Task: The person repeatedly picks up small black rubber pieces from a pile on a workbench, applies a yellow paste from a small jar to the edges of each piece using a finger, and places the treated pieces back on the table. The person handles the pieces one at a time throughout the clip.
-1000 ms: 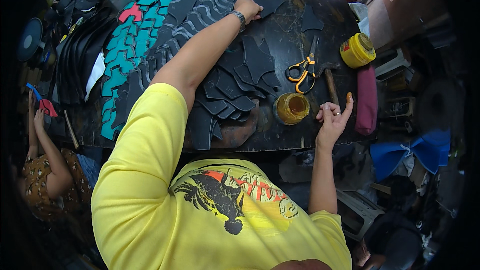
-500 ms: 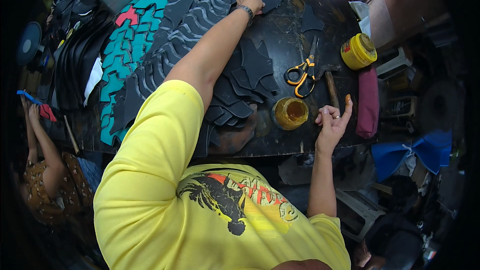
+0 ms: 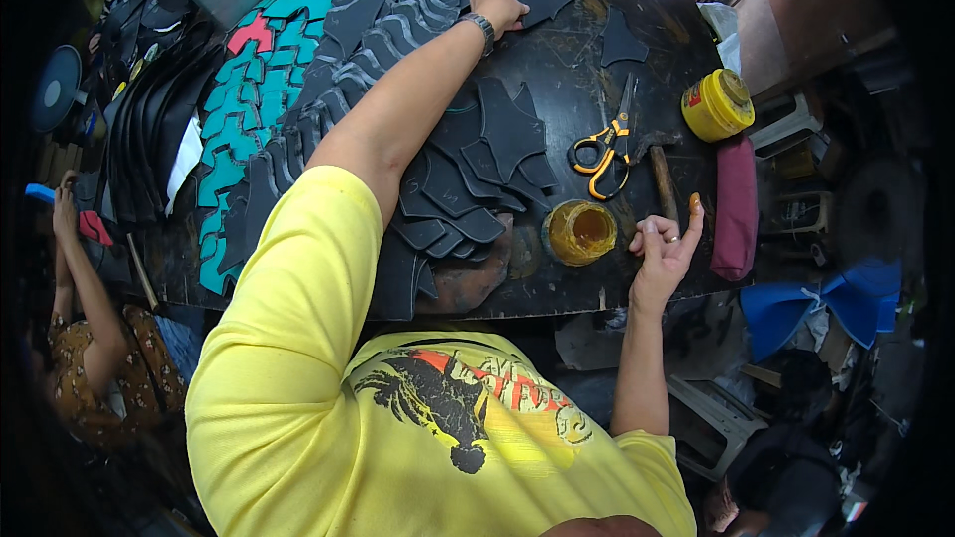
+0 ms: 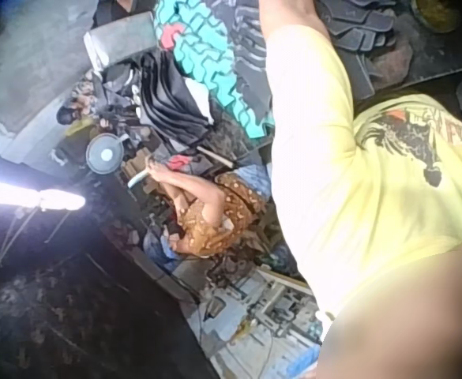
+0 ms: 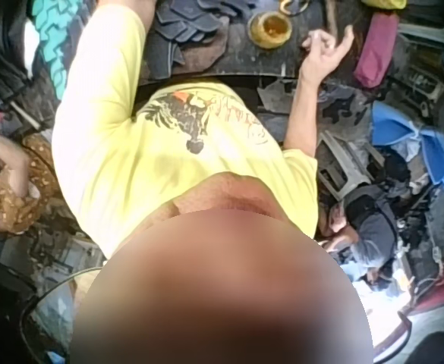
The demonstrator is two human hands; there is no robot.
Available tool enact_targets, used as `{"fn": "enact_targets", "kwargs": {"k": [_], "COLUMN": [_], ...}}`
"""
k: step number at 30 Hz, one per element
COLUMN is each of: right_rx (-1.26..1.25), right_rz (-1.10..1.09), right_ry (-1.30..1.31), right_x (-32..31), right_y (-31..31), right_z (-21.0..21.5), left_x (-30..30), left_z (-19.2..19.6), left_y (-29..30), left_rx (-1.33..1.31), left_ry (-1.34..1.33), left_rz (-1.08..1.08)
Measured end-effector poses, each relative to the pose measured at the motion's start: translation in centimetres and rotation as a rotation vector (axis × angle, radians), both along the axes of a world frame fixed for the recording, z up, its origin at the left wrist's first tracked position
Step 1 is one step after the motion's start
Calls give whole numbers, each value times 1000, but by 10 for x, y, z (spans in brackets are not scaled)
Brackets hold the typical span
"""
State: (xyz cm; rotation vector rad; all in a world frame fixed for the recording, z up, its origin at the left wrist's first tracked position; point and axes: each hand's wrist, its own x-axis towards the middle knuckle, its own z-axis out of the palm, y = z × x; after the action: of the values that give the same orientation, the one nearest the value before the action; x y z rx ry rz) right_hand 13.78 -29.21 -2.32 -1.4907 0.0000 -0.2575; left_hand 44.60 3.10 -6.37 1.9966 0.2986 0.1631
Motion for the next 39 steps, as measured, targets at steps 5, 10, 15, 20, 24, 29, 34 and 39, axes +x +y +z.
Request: {"fn": "enact_targets", "kwargs": {"k": [5, 10, 15, 20, 24, 29, 34, 39], "right_rx": [-19, -31, -5, 11, -5, -260, -951, -1475], "right_rz": [3, 9, 23, 54, 34, 233, 456, 465], "right_ry": [-12, -30, -54, -84, -23, -250, -542, -604], "right_x": [1, 1, 1, 3, 4, 0, 3, 4], "right_y": [0, -1, -2, -7, -8, -4, 16, 41], "right_z": [-2, -2, -4, -10, -6, 37, 94, 106], "left_x": [5, -10, -57, -153, -217, -239, -231, -232], "left_z": [8, 29, 71, 97, 99, 85, 84, 81], "left_y": [-5, -8, -2, 7, 3, -1, -12, -19], "left_rx": [-86, 223, 689, 784, 954, 1036, 1091, 913], "left_ry": [133, 112, 115, -128, 18, -108, -130, 12], "left_rz": [94, 69, -82, -294, -337, -284, -315, -315]}}
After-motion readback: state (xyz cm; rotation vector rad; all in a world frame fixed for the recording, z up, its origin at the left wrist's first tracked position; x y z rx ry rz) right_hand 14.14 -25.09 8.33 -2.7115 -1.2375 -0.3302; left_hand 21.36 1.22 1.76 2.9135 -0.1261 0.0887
